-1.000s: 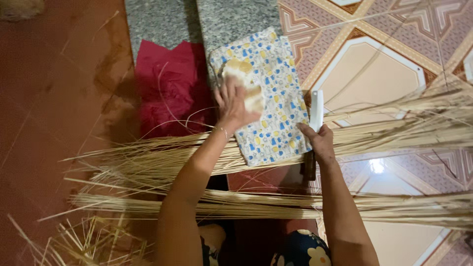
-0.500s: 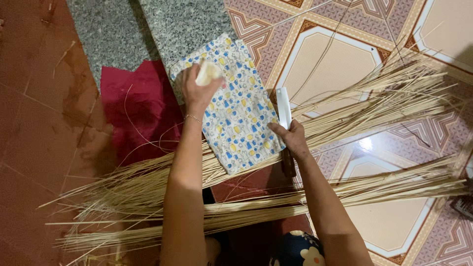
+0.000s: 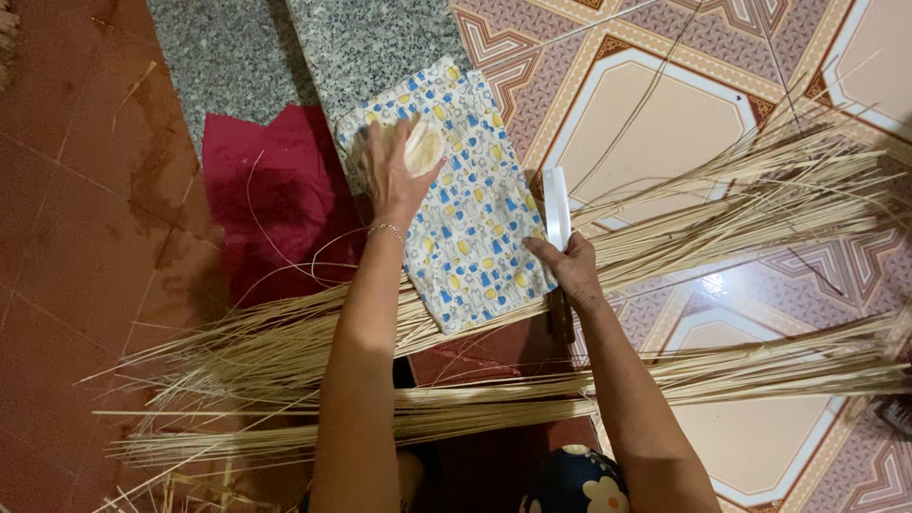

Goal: The person sits on the floor and uses a knife to split long bamboo strips into thinner strands. They repeatedly peel and shave the strips, separating fibers and discarding excess material.

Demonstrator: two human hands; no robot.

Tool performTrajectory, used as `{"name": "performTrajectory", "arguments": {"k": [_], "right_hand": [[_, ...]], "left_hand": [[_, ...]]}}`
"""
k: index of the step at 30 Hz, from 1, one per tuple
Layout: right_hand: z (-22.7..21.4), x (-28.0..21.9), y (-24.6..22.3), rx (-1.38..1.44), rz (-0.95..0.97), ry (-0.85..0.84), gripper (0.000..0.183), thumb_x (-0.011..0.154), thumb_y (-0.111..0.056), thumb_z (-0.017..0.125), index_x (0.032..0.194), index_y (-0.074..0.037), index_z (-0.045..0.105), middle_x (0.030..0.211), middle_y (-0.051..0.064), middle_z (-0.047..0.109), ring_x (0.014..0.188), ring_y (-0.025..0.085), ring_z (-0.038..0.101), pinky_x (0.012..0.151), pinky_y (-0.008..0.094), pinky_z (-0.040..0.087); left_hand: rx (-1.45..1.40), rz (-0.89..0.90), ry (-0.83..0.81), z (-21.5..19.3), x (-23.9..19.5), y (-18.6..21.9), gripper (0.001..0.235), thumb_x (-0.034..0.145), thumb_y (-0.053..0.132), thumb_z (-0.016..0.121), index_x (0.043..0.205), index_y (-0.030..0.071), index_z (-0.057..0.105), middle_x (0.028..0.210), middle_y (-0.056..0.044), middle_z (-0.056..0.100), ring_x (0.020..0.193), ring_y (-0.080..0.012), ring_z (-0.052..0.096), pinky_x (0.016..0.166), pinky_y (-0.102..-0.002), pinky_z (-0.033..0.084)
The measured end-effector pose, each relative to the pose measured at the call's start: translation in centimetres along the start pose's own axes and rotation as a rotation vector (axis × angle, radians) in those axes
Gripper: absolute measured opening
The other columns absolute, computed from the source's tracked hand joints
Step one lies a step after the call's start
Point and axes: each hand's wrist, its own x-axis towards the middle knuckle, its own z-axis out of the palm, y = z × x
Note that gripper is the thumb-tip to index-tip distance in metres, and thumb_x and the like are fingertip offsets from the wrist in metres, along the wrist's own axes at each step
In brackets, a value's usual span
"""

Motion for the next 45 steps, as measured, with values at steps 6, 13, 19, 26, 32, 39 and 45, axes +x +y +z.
{"name": "performTrajectory", "arguments": {"k": [6, 13, 19, 26, 32, 39, 45], "right_hand": [[-0.3, 0.3, 0.0, -0.039, -0.008, -0.010, 0.047, 0.080, -0.026, 0.086, 0.107, 0.004, 0.063, 0.085, 0.011, 0.072, 0.068, 0.013, 0.066, 0.062, 0.029, 0.056], [-0.3, 0.0, -0.1, -0.057, 0.009, -0.028, 0.045, 0.080, -0.028, 0.085, 0.107, 0.002, 0.064, 0.083, 0.008, 0.071, 0.066, 0.012, 0.063, 0.060, 0.028, 0.054], [-0.1, 0.3, 0.6, -0.032, 0.010, -0.013, 0.041, 0.081, -0.025, 0.085, 0.104, 0.002, 0.065, 0.078, 0.003, 0.067, 0.061, 0.009, 0.055, 0.054, 0.026, 0.045], [-0.1, -0.1, 0.9, 0.029, 0.015, -0.024, 0.036, 0.083, -0.021, 0.084, 0.103, 0.001, 0.064, 0.078, 0.000, 0.066, 0.062, 0.006, 0.054, 0.054, 0.024, 0.045], [-0.2, -0.1, 0.3, 0.016, -0.023, -0.034, 0.035, 0.084, -0.021, 0.083, 0.102, 0.001, 0.064, 0.076, 0.002, 0.064, 0.060, 0.009, 0.053, 0.052, 0.027, 0.043], [-0.4, -0.2, 0.3, 0.008, -0.097, -0.070, 0.034, 0.084, -0.021, 0.083, 0.104, 0.002, 0.067, 0.081, 0.004, 0.071, 0.066, 0.010, 0.060, 0.058, 0.027, 0.049], [-0.6, 0.4, 1.0, 0.026, -0.205, -0.092, 0.034, 0.086, -0.018, 0.084, 0.107, 0.003, 0.068, 0.094, 0.007, 0.075, 0.078, 0.012, 0.067, 0.069, 0.026, 0.054]], "left_hand": [[-0.026, 0.069, 0.038, 0.3, 0.6, 0.7, 0.086, 0.059, 0.012, 0.097, 0.137, 0.018, 0.061, 0.158, -0.018, 0.032, 0.141, -0.0453, 0.033, 0.112, -0.056, 0.044], [-0.458, 0.141, -0.003, 4.8, 2.2, 5.9, 0.071, 0.065, 0.009, 0.092, 0.131, 0.015, 0.066, 0.154, -0.012, 0.047, 0.137, -0.0332, 0.053, 0.110, -0.043, 0.052], [-0.409, 0.309, 0.067, 13.1, 5.7, 14.9, 0.086, 0.061, 0.015, 0.096, 0.139, 0.018, 0.059, 0.161, -0.017, 0.034, 0.145, -0.0373, 0.041, 0.121, -0.052, 0.043], [0.042, 0.212, -0.285, 10.8, 3.6, 19.1, 0.091, 0.066, 0.040, 0.092, 0.145, 0.034, 0.049, 0.169, -0.018, -0.003, 0.155, -0.0430, -0.008, 0.114, -0.082, -0.005], [0.251, 0.342, -0.469, 8.5, 2.7, 20.6, 0.097, 0.080, 0.078, 0.063, 0.158, 0.030, 0.034, 0.167, -0.016, -0.017, 0.152, -0.0364, -0.021, 0.114, -0.076, -0.015], [-0.438, 0.281, -0.124, 9.1, -1.4, 13.2, 0.059, 0.097, 0.048, 0.062, 0.149, 0.024, 0.051, 0.176, -0.015, 0.004, 0.162, -0.0394, 0.000, 0.091, -0.035, 0.048], [-0.705, -0.144, -0.115, 0.3, -11.5, -3.1, 0.024, 0.095, 0.018, 0.071, 0.115, 0.005, 0.073, 0.112, -0.012, 0.076, 0.101, -0.0188, 0.071, 0.090, -0.033, 0.057]]}}
